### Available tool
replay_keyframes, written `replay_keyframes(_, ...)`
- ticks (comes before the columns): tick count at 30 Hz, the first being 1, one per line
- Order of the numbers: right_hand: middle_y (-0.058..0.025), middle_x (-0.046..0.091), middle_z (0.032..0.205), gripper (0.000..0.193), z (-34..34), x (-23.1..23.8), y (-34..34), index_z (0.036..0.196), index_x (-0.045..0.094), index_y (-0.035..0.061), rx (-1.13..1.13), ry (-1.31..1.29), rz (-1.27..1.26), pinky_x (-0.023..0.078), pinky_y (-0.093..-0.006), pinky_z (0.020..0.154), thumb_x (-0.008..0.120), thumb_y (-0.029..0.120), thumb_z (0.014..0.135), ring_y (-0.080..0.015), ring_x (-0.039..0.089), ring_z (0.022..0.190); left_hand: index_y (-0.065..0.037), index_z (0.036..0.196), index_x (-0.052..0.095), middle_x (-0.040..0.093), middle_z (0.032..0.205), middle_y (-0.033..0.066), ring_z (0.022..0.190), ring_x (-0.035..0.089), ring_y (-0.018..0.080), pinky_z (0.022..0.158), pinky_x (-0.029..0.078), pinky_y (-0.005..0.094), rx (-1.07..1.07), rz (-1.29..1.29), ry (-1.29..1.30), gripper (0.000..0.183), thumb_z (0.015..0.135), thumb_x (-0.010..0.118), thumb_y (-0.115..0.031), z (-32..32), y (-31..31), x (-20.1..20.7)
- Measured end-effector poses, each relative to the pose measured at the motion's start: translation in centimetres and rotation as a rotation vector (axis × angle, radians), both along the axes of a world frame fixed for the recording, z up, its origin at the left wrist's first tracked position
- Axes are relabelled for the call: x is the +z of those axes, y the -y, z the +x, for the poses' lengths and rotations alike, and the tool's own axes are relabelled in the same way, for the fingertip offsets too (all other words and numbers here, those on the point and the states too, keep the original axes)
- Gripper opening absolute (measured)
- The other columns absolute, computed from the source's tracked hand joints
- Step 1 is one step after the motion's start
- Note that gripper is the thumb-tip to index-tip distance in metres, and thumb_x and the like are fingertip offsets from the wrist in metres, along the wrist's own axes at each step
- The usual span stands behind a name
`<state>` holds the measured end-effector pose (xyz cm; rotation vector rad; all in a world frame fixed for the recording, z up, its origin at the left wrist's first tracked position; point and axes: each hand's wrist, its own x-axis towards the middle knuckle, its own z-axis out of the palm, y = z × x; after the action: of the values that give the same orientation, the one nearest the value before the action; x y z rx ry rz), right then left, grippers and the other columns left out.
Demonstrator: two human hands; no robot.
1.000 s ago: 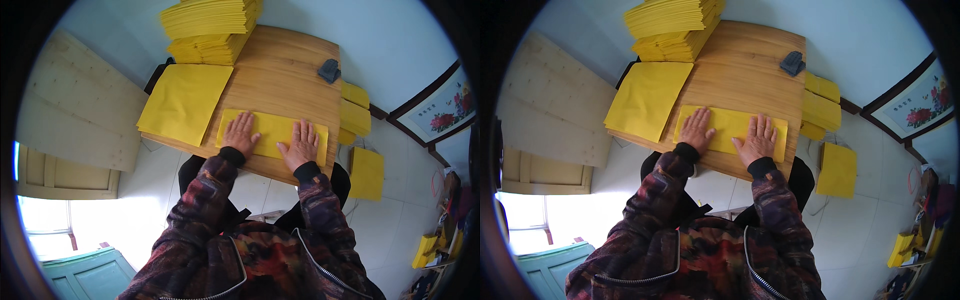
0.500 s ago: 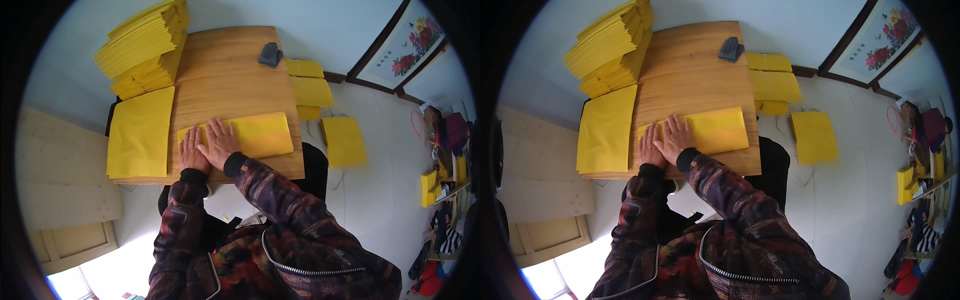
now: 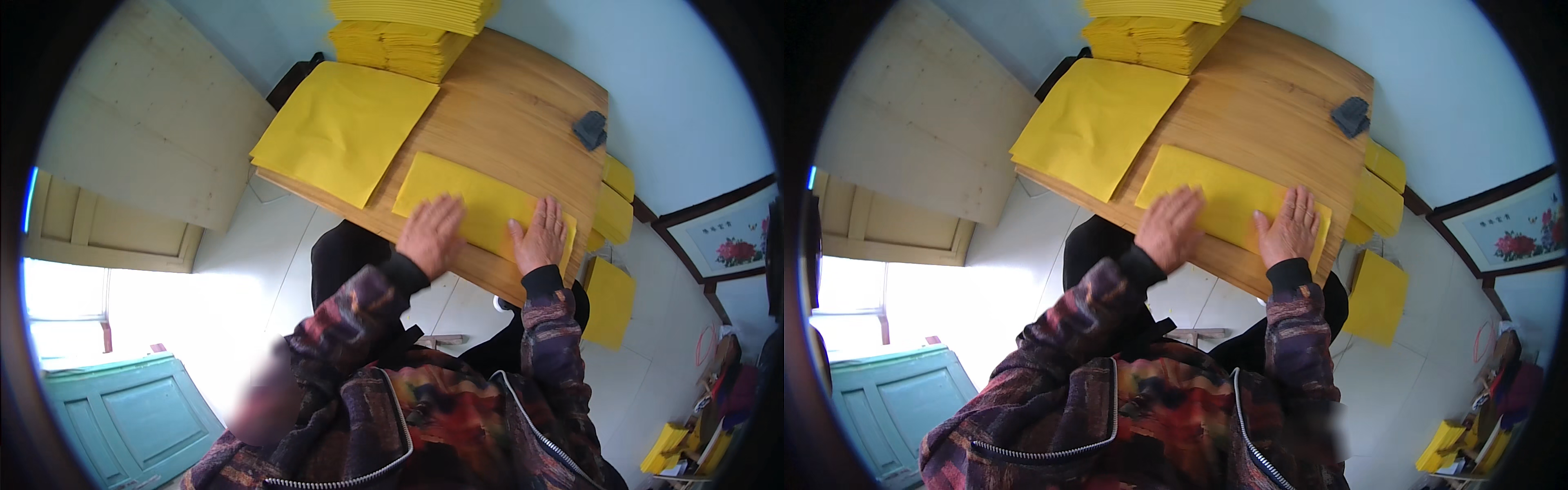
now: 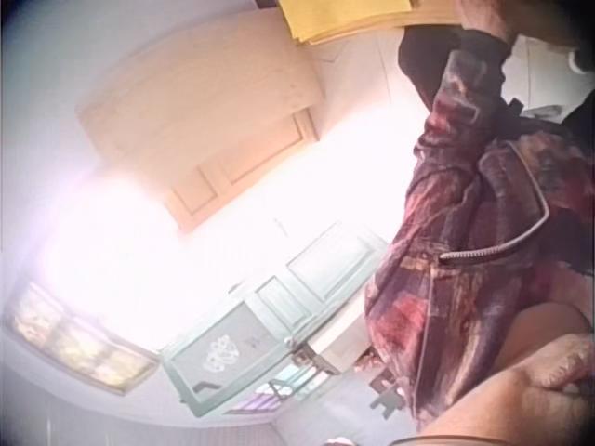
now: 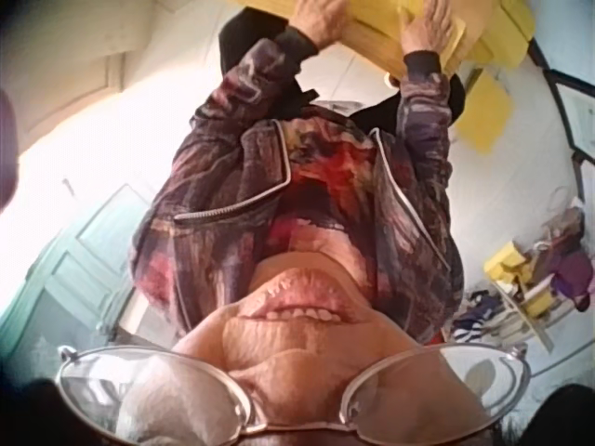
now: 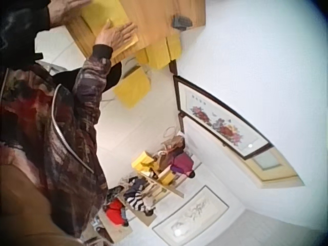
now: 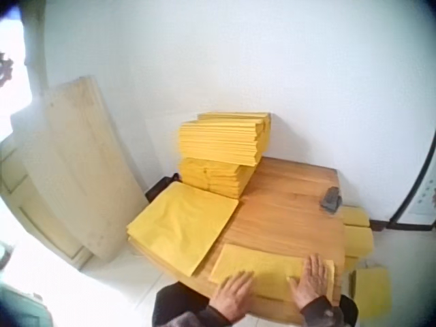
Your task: The person folds yellow paper sheets on a wooden table, aligning edges and pressing creases. They stack the folded sheets and roll one into a tight cylinder.
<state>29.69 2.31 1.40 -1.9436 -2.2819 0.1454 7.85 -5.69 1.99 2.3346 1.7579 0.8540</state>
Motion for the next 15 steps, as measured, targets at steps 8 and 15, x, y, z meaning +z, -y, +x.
replay_keyframes(8, -0.0153, 0.023, 0.154, 0.075, 0.0, 0.4, 0.1, 0.144, 0.029, 0.0007, -0.010, 0.039, 0.021, 0.017, -0.0462, 0.115, 0.053, 0.047, 0.090, -0.0303, 0.019, 0.143, -0.008, 0.099, 0.061, 0.059, 0.098, 0.0124, 0.090, 0.058, 0.0344, 0.073, 0.047, 0.0420, 0.194, 0.068, 0.289, 0.029, 0.071, 0.067, -0.004, -2.0, 5.0, 0.4)
replay_keyframes(15, -0.0130, 0.025, 0.154, 0.071, 0.7, 0.0, 0.0, 0.144, 0.031, 0.0018, 0.029, -0.019, 0.044, 0.017, -0.0469, 0.115, 0.057, 0.039, 0.089, -0.0296, 0.020, 0.143, -0.001, 0.105, 0.062, 0.065, 0.094, 0.0168, 0.085, 0.065, 0.0332, 0.074, 0.052, 0.0368, 0.535, -0.266, 0.630, 0.025, 0.084, 0.061, -0.013, -6.8, 2.4, 0.4)
